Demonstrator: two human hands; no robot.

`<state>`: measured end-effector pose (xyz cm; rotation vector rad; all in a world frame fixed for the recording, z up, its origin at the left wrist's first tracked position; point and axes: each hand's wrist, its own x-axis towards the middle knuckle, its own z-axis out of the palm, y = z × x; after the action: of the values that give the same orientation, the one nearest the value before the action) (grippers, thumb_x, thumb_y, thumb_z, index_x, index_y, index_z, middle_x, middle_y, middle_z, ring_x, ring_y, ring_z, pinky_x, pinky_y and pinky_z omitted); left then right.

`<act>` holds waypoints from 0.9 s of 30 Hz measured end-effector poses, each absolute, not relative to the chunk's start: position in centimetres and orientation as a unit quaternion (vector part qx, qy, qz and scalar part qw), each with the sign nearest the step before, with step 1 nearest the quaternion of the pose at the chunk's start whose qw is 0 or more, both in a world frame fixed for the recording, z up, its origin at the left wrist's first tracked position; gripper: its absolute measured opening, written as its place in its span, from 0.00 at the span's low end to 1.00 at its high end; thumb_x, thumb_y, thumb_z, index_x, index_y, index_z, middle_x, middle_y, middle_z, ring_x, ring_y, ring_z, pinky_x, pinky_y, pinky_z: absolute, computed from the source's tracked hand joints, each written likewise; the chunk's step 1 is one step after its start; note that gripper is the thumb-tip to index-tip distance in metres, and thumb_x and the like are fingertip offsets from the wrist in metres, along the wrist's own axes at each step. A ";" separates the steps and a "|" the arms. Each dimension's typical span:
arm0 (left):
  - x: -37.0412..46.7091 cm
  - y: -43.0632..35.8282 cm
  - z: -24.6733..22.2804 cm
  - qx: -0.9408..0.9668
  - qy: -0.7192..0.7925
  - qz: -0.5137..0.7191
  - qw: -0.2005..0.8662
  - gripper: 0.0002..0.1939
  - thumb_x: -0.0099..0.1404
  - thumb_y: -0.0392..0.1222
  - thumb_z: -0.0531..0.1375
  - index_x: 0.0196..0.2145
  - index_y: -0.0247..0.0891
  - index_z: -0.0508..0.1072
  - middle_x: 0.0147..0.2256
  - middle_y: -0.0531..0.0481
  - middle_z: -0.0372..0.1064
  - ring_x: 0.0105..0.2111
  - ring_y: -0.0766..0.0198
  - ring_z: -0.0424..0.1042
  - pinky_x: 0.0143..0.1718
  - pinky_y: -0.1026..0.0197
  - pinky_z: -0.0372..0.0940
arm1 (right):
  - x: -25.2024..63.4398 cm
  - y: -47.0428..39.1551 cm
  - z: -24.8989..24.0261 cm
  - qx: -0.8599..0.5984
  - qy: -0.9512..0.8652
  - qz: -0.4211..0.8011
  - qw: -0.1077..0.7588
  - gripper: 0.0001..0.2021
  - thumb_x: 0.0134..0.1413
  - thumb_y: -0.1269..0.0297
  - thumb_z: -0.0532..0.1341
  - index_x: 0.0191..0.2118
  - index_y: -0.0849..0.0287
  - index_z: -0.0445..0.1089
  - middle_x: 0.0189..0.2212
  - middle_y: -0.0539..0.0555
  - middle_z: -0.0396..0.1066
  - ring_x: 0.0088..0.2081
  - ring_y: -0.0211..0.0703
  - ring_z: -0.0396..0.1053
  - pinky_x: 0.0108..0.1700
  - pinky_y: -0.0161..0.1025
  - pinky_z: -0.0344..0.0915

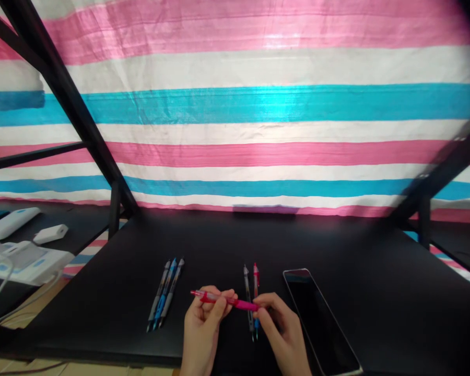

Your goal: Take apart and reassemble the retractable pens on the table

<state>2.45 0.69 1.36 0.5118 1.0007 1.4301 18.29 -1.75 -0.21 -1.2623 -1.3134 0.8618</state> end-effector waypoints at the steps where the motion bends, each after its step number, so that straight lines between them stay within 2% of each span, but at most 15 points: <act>1: 2.4 0.7 1.3 0.222 0.433 0.621 0.615 0.22 0.43 0.46 0.79 0.30 0.35 0.76 0.32 0.44 0.82 0.34 0.58 0.81 0.37 0.64 0.74 | 18.3 -1.7 -0.3 -0.530 -0.549 0.363 0.534 0.16 0.65 0.55 0.58 0.31 0.59 0.73 0.23 0.51 0.70 0.24 0.40 0.66 0.26 0.33 0.60; 4: 2.3 0.7 1.1 0.221 0.426 0.624 0.617 0.20 0.43 0.45 0.79 0.29 0.35 0.77 0.31 0.46 0.81 0.33 0.59 0.81 0.36 0.65 0.74 | 18.4 -1.8 -0.5 -0.538 -0.545 0.362 0.531 0.20 0.66 0.55 0.58 0.23 0.58 0.67 0.19 0.49 0.66 0.23 0.38 0.64 0.26 0.32 0.59; 9: 2.2 0.8 1.0 0.238 0.407 0.645 0.602 0.17 0.45 0.44 0.79 0.28 0.36 0.78 0.33 0.50 0.77 0.33 0.63 0.78 0.35 0.67 0.73 | 18.4 -1.9 -0.3 -0.534 -0.540 0.369 0.536 0.15 0.65 0.54 0.59 0.31 0.59 0.71 0.24 0.50 0.67 0.25 0.39 0.65 0.27 0.32 0.60; 12: 2.3 0.8 1.1 0.244 0.407 0.648 0.595 0.16 0.46 0.44 0.78 0.28 0.36 0.79 0.33 0.51 0.74 0.33 0.64 0.77 0.35 0.67 0.73 | 18.3 -1.8 -0.1 -0.544 -0.534 0.371 0.531 0.20 0.66 0.53 0.56 0.25 0.58 0.68 0.21 0.49 0.65 0.24 0.39 0.64 0.26 0.32 0.60; 14: 2.3 0.7 1.3 0.240 0.411 0.650 0.593 0.17 0.45 0.45 0.79 0.27 0.36 0.78 0.32 0.51 0.73 0.33 0.64 0.77 0.35 0.67 0.73 | 18.3 -1.8 0.0 -0.549 -0.531 0.365 0.533 0.21 0.65 0.52 0.58 0.23 0.58 0.67 0.19 0.49 0.64 0.22 0.38 0.63 0.26 0.32 0.59; 18: 2.5 0.7 1.6 0.236 0.424 0.649 0.586 0.17 0.44 0.45 0.79 0.28 0.37 0.78 0.33 0.51 0.73 0.33 0.63 0.77 0.36 0.66 0.73 | 18.4 -1.8 -0.1 -0.538 -0.525 0.376 0.542 0.16 0.63 0.52 0.61 0.29 0.59 0.72 0.23 0.50 0.68 0.24 0.39 0.65 0.27 0.32 0.61; 23: 2.5 0.8 1.6 0.234 0.431 0.650 0.580 0.19 0.43 0.45 0.79 0.28 0.36 0.78 0.32 0.51 0.73 0.32 0.62 0.78 0.34 0.65 0.74 | 18.6 -1.8 -0.5 -0.536 -0.524 0.381 0.541 0.19 0.64 0.54 0.60 0.25 0.58 0.70 0.21 0.49 0.66 0.23 0.39 0.64 0.26 0.32 0.60; 27: 2.5 0.8 1.6 0.237 0.426 0.657 0.575 0.18 0.43 0.45 0.79 0.28 0.36 0.78 0.33 0.50 0.73 0.32 0.62 0.77 0.35 0.65 0.74 | 18.6 -1.8 -0.5 -0.527 -0.530 0.382 0.544 0.13 0.63 0.55 0.62 0.34 0.59 0.75 0.26 0.52 0.71 0.26 0.40 0.67 0.28 0.33 0.63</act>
<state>2.46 0.78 1.58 0.5555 0.9967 1.5398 18.63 -1.78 -0.51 -1.2500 -1.2577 0.9060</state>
